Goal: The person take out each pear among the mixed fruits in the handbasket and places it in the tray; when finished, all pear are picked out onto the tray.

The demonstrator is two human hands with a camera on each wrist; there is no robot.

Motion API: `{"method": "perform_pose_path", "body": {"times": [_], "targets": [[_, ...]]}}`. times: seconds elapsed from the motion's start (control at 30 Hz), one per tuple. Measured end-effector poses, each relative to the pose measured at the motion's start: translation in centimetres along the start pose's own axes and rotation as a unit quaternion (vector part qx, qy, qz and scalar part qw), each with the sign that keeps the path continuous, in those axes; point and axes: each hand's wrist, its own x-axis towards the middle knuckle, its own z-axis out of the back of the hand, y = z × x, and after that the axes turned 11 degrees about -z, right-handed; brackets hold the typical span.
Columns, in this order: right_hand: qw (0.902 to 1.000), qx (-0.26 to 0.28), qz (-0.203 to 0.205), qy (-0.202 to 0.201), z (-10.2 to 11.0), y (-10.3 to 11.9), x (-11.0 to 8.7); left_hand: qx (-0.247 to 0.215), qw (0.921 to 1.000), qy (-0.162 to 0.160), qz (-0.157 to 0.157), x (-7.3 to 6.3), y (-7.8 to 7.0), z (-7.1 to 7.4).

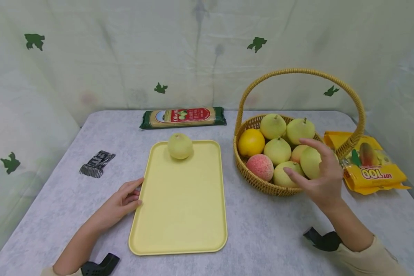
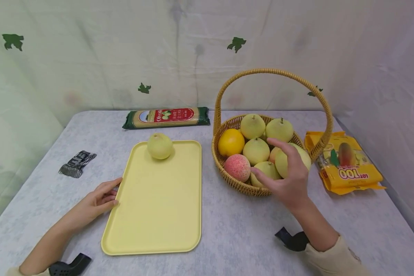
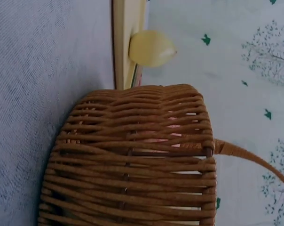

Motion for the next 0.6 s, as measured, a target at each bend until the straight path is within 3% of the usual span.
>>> {"method": "perform_pose_path", "body": {"times": [0.27, 0.6], "targets": [[0.9991, -0.024, -0.012, -0.033, 1.3, -0.8, -0.3, -0.004, 1.0000, -0.001, 0.000, 0.0, 0.0, 0.0], [0.9976, -0.053, -0.034, -0.030, 2.3, -1.0, -0.4, -0.005, 1.0000, 0.002, 0.008, -0.1, -0.1, 0.1]]}}
